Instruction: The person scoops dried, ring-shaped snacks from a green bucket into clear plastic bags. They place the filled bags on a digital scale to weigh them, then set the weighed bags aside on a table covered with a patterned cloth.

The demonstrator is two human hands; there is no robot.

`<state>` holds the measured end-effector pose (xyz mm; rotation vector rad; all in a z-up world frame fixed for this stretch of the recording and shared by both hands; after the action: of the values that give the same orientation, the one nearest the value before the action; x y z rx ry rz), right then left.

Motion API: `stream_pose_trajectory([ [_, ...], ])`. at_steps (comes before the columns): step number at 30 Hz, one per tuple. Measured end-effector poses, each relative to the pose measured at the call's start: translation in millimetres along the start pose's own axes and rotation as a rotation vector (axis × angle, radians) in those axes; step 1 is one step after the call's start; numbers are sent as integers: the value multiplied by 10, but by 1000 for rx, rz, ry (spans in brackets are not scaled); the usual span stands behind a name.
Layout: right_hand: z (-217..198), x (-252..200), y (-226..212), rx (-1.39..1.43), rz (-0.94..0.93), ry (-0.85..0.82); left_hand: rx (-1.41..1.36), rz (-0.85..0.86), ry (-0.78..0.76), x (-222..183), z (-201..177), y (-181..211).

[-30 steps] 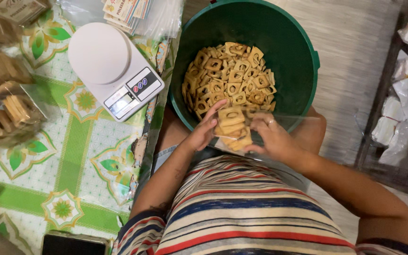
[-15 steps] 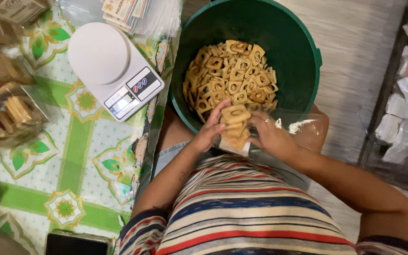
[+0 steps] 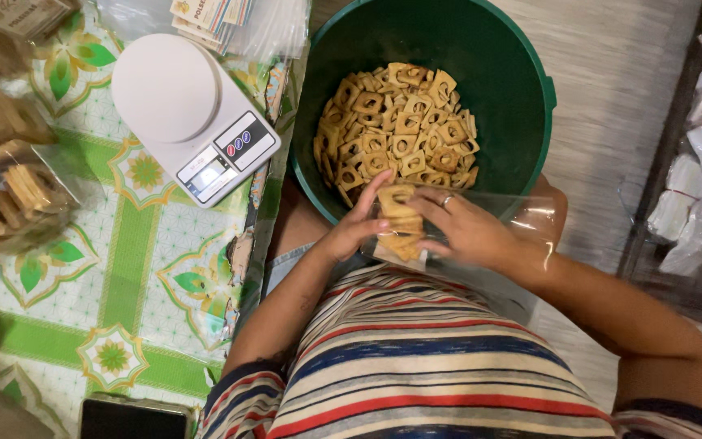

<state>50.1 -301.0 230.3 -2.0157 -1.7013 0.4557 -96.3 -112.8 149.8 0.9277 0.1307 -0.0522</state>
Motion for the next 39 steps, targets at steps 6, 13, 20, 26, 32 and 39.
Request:
stream_pose_trajectory([
  [6, 104, -32, 77, 4, 108, -76, 150, 89, -23, 9, -44, -42],
  [13, 247, -127, 363, 260, -100, -25, 0, 28, -65, -18, -62, -13],
  [20, 152, -10, 42, -144, 179, -117, -25, 70, -35, 49, -67, -162],
  [26, -106, -101, -200, -382, 145, -53, -144, 93, 4, 83, -111, -181],
  [32, -89, -177, -204, -346, 170, -471, -306, 121, -5, 103, -47, -238],
  [39, 225, -217, -75, -369, -32, -372, -294, 109, -33, 115, 73, -360],
])
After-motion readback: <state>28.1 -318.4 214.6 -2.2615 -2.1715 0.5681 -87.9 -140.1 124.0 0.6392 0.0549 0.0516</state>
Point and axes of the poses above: each hand's wrist, its own x-axis towards the middle knuckle, its own z-axis out of the palm, y = z × x, the point moved 1 cm from there along x, towards the middle knuckle, and after that the axes turned 5 degrees about z, right-handed, at the moved point
